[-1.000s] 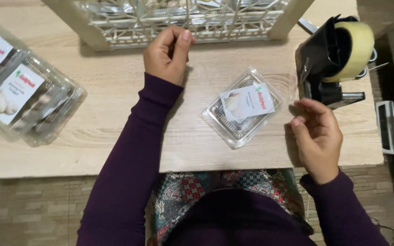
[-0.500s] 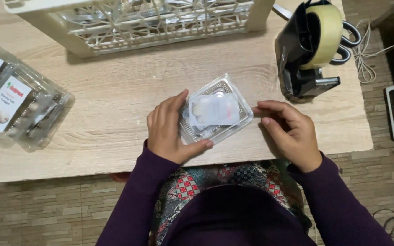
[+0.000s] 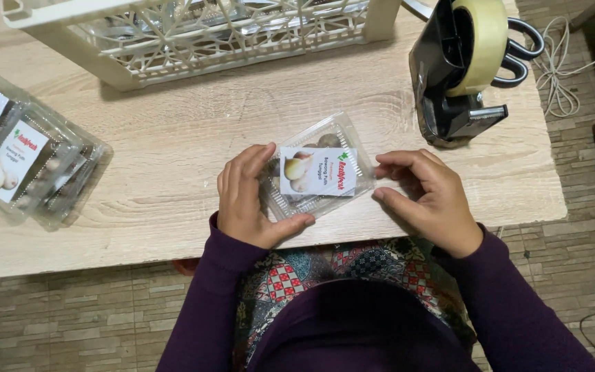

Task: The person places garlic cloves into plastic containers, applies labels, and uses tape or scissors to seal the packages before placing them into a crate.

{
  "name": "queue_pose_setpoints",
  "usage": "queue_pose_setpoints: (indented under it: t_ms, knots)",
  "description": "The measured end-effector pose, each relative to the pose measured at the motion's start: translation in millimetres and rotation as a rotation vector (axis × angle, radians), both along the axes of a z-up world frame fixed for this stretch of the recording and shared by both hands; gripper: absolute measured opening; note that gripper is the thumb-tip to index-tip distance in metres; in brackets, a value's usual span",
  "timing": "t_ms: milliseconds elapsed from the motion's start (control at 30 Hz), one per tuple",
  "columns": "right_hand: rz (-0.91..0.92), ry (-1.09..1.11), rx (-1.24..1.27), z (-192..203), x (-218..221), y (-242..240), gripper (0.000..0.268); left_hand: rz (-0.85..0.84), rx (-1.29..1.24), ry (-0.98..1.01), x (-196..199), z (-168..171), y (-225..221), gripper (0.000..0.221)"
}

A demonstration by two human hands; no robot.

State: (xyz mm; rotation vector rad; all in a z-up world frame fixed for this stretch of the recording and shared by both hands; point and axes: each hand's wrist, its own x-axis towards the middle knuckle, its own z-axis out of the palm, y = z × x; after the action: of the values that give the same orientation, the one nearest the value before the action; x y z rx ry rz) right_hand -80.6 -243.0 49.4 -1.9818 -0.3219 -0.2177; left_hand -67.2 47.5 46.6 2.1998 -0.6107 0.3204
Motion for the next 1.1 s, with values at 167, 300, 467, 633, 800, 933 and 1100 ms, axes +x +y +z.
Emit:
queue_pose_setpoints:
  t_ms: [167, 300, 467, 633, 800, 933, 1100]
  knots:
    - [0.012, -0.031, -0.107, 2.8, 2.2, -1.5, 0.034, -0.004, -0.012, 0.022, 2.5, -3.5, 1.5, 0.111]
    - [0.013, -0.052, -0.149, 0.6, 2.9, -0.8, 0.028, -0.026, -0.026, 0.069, 0.7, 7.0, 0.4, 0.108]
    - [0.011, -0.052, -0.180, 0.8, 4.7, -0.9, 0.019, -0.019, -0.021, 0.062, 0.5, 6.3, -0.5, 0.107]
    - [0.022, -0.051, -0.200, -1.4, 5.5, -2.6, 0.016, 0.034, 0.104, -0.087, -16.1, 3.6, 13.4, 0.100]
    - [-0.008, -0.052, -0.223, -3.3, 6.4, -1.9, 0.016, 0.042, 0.089, -0.165, -23.0, -12.6, 24.6, 0.043]
    - [0.020, -0.077, -0.256, 3.5, 1.4, 4.0, 0.013, 0.088, 0.148, -0.332, -23.0, -6.1, 22.2, 0.034]
    - [-0.008, -0.088, -0.227, 8.5, -3.1, 4.5, 0.004, 0.022, 0.131, -0.353, -22.5, -5.8, 20.8, 0.023]
